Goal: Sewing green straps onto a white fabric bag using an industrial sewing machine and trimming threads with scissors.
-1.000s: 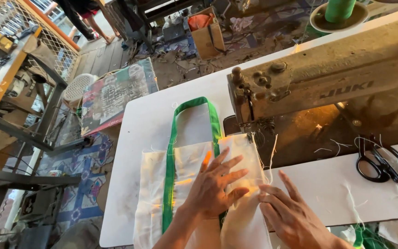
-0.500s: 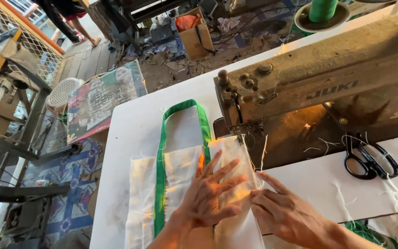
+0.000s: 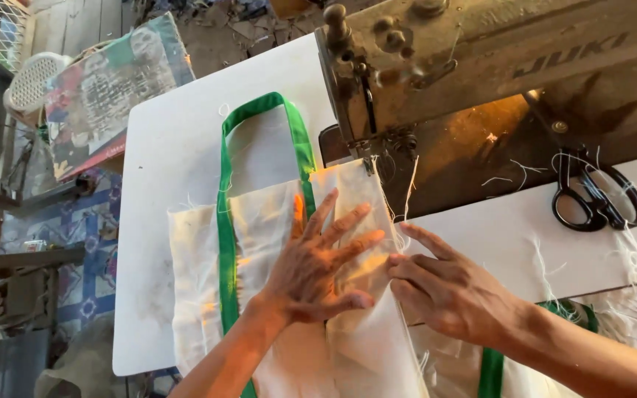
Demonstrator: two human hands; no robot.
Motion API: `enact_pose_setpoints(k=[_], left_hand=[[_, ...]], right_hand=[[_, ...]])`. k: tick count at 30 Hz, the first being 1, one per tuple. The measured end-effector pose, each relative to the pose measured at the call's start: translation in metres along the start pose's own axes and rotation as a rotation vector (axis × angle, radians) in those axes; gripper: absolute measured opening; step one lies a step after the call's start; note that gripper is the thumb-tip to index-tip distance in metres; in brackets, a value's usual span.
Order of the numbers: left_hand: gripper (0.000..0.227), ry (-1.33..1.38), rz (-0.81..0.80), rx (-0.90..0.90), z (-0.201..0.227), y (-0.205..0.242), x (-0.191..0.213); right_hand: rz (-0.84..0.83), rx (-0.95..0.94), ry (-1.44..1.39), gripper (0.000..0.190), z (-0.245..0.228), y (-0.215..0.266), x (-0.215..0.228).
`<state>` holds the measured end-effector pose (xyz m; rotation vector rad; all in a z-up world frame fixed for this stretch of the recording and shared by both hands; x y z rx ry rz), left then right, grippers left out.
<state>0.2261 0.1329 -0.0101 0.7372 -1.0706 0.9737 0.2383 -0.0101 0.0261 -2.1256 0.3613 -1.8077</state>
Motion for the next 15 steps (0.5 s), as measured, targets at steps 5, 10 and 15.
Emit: enact_pose_setpoints(k=[5, 10, 15], left_hand=[[0.088, 0.053, 0.029, -0.001, -0.002, -0.002, 0.003], [0.085, 0.033, 0.023, -0.003, -0.028, -0.017, 0.001], [0.088, -0.022, 0.019, -0.002, -0.045, -0.033, 0.010]], right_hand=[[-0.030, -0.012, 0.031, 0.020, 0.003, -0.003, 0.000], [-0.021, 0.017, 0.057, 0.020, 0.028, -0.018, -0.002], [-0.001, 0.015, 0.130, 0.024, 0.049, -0.028, -0.003]])
Point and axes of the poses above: each hand's wrist, its own y-axis away from the middle knuckle, its own x-axis out of the back of the hand, z = x × y, the point moved 8 cm from there along -y, towards the middle knuckle, and after that the axes turned 12 degrees about -z, right-handed, at the moved point
